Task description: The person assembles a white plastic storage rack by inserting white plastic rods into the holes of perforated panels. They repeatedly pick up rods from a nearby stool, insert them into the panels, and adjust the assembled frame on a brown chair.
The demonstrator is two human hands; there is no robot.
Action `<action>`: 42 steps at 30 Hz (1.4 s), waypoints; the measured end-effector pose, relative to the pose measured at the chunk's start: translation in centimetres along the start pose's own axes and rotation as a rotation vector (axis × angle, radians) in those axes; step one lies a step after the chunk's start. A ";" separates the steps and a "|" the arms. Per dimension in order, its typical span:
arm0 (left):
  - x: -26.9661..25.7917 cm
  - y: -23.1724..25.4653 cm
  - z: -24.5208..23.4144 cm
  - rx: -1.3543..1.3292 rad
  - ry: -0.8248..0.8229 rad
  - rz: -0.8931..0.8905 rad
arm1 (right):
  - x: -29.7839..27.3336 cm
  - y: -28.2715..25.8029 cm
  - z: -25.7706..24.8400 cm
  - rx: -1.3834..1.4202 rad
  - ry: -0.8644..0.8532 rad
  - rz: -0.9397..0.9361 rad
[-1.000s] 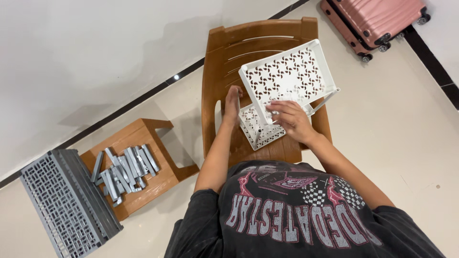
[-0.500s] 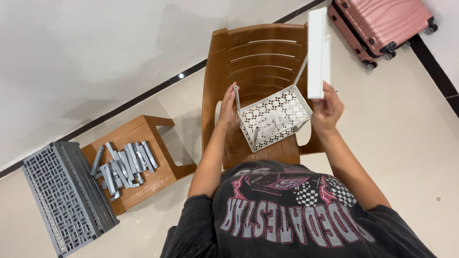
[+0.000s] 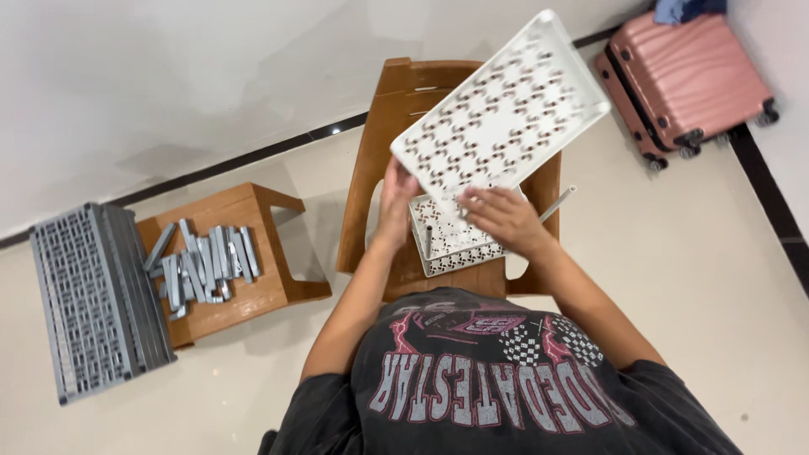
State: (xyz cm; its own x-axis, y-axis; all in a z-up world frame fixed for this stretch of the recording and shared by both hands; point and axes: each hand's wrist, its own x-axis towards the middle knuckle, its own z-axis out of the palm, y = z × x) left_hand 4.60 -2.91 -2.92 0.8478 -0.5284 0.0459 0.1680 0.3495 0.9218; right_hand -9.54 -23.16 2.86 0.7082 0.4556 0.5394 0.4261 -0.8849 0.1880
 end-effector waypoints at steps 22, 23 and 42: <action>-17.0 -1.5 -5.7 -0.555 0.725 0.093 | 4.7 -9.1 2.8 1.120 -0.415 0.335; -17.3 -1.7 -6.2 -0.567 0.724 0.115 | 5.2 -10.3 3.2 1.105 -0.444 0.410; -32.9 4.2 -26.7 -0.346 0.712 0.031 | 12.7 -38.1 12.2 1.499 -0.241 0.822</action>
State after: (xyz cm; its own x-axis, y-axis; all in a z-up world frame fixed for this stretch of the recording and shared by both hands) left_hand -9.19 36.64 -10.83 0.9530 0.0673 -0.2955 0.1864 0.6384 0.7468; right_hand -9.91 17.53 -7.46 0.9940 0.0929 -0.0570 -0.0491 -0.0852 -0.9952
